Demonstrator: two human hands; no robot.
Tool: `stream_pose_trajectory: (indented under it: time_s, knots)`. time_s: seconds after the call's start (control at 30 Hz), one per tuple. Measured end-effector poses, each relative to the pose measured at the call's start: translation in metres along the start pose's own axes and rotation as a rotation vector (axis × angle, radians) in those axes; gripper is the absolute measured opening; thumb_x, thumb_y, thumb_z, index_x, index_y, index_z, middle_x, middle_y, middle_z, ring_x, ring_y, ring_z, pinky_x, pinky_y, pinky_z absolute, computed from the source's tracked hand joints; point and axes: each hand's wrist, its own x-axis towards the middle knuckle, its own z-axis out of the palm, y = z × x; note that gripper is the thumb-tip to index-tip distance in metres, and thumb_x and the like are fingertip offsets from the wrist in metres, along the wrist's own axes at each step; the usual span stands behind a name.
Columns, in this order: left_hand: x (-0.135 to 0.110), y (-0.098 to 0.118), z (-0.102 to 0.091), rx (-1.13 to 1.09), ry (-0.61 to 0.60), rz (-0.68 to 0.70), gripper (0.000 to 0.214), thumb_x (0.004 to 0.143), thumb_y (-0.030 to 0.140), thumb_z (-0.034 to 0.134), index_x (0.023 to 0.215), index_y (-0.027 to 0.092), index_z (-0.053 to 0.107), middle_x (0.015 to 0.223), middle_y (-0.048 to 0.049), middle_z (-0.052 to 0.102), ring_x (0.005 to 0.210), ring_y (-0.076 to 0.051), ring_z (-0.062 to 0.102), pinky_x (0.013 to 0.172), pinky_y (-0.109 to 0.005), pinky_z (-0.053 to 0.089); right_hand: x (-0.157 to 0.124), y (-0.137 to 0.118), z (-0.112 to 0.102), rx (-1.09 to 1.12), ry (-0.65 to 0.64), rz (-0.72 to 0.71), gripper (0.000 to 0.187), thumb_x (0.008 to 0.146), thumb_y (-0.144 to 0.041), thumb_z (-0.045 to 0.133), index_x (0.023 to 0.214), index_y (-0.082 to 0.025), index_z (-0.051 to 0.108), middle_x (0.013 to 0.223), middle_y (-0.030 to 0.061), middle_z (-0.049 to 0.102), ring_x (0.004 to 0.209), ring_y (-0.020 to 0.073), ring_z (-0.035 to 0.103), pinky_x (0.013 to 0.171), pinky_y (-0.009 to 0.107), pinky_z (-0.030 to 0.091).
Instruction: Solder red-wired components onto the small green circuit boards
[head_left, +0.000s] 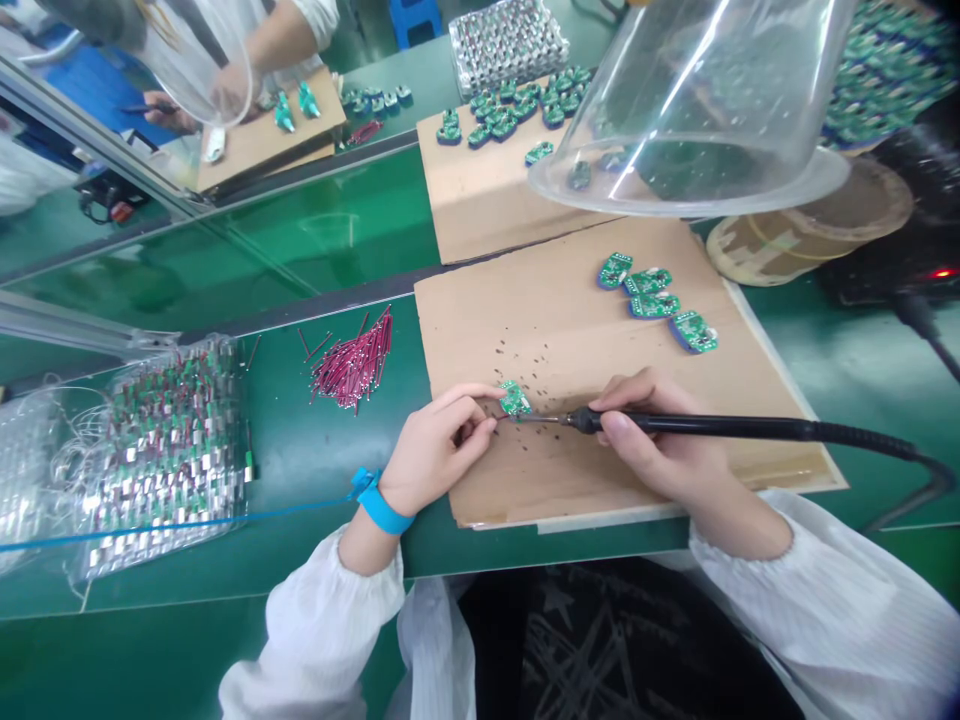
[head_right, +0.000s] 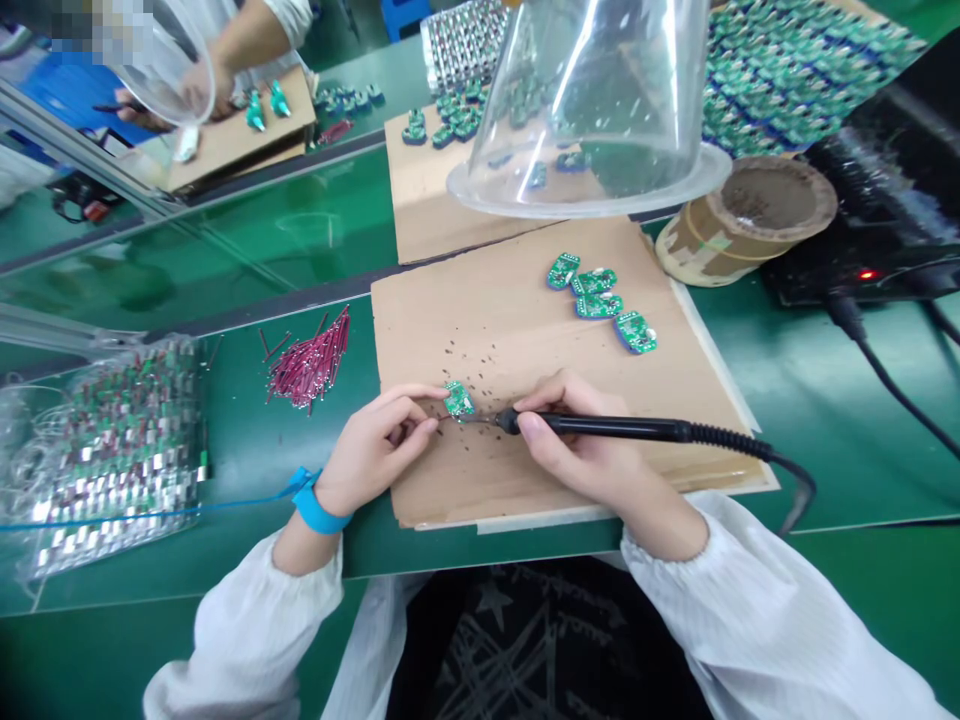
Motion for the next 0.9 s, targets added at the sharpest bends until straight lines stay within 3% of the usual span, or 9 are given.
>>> stream_pose_trajectory:
  time_s: [0.9]
  knots:
    - [-0.0022, 0.0018, 0.0069, -0.027, 0.055, -0.044, 0.017, 0.1, 0.015, 0.057, 0.083, 0.018, 0.057, 0.13, -0.0041, 0.069, 0.062, -0.007, 0.05, 0.06, -0.025, 0.043, 0.0017, -0.0029, -0.0006, -0.05, -0.008, -0.031, 0.003, 0.096, -0.028, 0.067, 0.096, -0.026, 0.065, 0.075, 0.0009, 0.068, 0.059, 0.0158, 0.062, 0.054, 0.031, 0.047]
